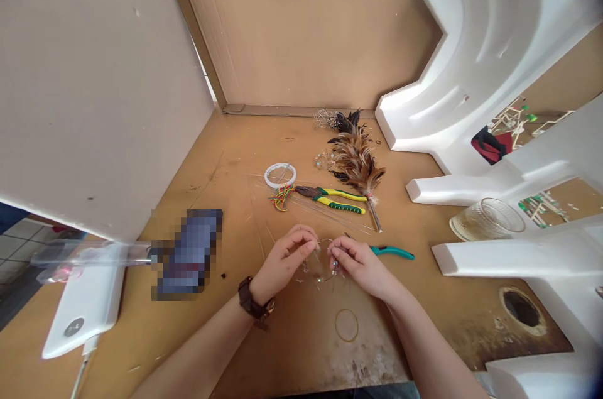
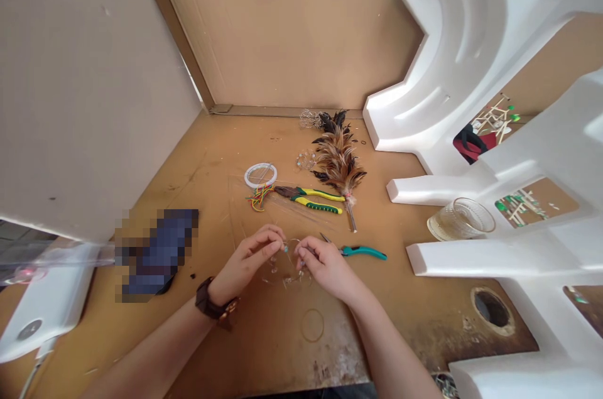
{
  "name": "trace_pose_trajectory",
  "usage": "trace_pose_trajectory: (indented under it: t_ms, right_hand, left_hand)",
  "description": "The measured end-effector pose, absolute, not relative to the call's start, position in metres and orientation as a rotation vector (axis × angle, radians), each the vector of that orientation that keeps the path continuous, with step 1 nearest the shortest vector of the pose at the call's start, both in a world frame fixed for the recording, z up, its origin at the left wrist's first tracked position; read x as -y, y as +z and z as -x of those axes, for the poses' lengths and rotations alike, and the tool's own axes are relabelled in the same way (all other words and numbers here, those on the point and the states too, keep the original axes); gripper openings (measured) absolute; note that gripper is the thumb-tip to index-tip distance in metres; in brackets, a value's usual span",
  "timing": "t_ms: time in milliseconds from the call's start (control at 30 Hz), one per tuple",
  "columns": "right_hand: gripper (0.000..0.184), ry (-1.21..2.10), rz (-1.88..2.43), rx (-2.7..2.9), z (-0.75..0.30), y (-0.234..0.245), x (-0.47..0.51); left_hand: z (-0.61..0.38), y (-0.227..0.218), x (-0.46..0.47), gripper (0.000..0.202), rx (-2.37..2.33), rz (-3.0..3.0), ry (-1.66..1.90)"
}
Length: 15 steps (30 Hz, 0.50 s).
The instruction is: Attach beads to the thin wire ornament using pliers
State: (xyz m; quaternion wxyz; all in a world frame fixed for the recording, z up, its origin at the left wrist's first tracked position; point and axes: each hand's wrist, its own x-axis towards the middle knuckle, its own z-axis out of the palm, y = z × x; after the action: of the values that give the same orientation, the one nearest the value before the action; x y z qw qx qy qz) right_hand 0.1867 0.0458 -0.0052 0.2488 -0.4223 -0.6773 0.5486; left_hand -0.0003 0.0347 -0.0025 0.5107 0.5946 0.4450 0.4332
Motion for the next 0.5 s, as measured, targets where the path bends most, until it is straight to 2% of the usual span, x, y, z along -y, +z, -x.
trace_pose_trajectory:
  t_ms: [133, 267, 500]
  right_hand:
    - [0.026, 1.685, 1.065, 1.702, -0.1856, -0.0049, -0.0466]
    - [0.029, 1.774, 1.036, 1.627, -0.1861, -0.0047, -0.048]
    - [0.03, 1.686, 1.133, 1.698, -0.1897, 0.0005, -0.0465]
  left_hand:
    - [0.0012, -0.0066, -0.0358, 0.02, -0.969, -1.006, 1.029]
    - [0.0007, -0.0092, -0.0363, 0.019, -0.91, -0.85, 1.032]
    - [0.0008, -0.0064, -0.0362, 0.018, -0.868, -0.86, 1.096]
